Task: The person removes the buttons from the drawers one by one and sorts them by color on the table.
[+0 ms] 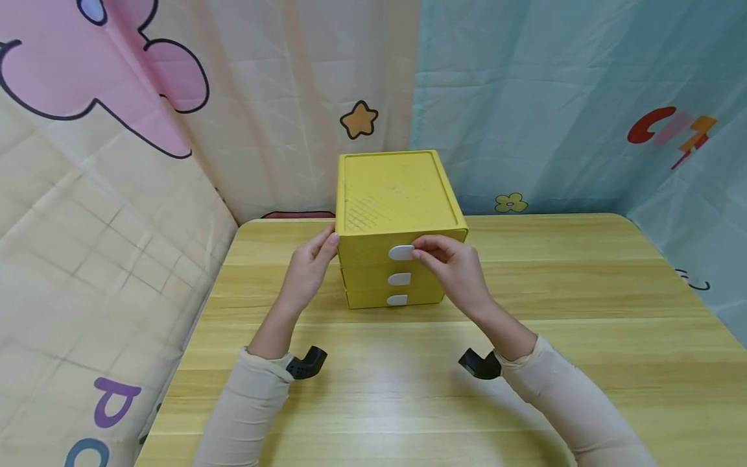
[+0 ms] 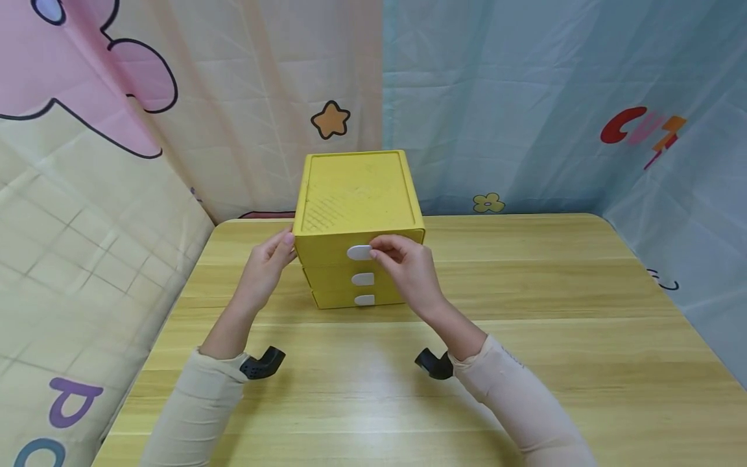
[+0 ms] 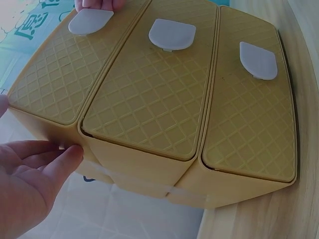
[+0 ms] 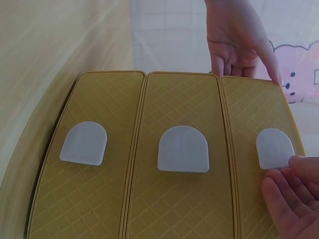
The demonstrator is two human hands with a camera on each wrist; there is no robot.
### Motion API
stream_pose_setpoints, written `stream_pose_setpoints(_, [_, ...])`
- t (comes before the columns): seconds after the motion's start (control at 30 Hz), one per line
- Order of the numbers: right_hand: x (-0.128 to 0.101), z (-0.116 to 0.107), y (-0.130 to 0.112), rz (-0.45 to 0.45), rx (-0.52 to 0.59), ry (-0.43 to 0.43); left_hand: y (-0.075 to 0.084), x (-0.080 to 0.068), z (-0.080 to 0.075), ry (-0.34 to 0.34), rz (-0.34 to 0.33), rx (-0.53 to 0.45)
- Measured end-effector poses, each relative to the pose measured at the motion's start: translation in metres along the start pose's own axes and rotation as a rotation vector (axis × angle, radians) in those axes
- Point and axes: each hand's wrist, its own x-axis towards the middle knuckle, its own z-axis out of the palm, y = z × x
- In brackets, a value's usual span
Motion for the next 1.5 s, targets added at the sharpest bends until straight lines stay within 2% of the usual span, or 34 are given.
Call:
stream_pose_setpoints(0.17, [0.0, 0.0, -0.001, -0.008, -0.003, 0.011, -0.019, 0.007, -0.001, 0.002, 0.0, -0.028])
stream_pose_setpoints(0.3, [0.0, 0.001, 0.003, -0.017, -0.021, 0.016, -0.023, 0.007, -0.001, 0.01, 0.018, -0.035])
stream_pose_setpoints(0.5, [0.001, 0.001, 0.014, -0.036, -0.037, 0.023, -0.022, 0.008, -0.002, -0.009, 0.005, -0.072])
stream_pose_setpoints(0.6, [-0.001, 0.001, 0.004, -0.04, -0.052, 0.028, -0.02, 0.008, -0.002, -0.019, -0.013, -0.097])
stream_pose_setpoints(0.9, [-0.004, 0.0, 0.027, -0.049, -0.079, 0.012, -0.016, 0.009, -0.004, -0.024, -0.06, -0.15])
stream_pose_setpoints(1.17, [-0.015, -0.001, 0.023, -0.083, -0.084, 0.011, -0.015, 0.01, -0.005, -0.017, -0.072, -0.151])
stream_pose_setpoints(1.5, [-0.033, -0.002, 0.016, -0.077, -0.108, 0.021, -0.014, 0.01, -0.004, -0.011, -0.075, -0.139])
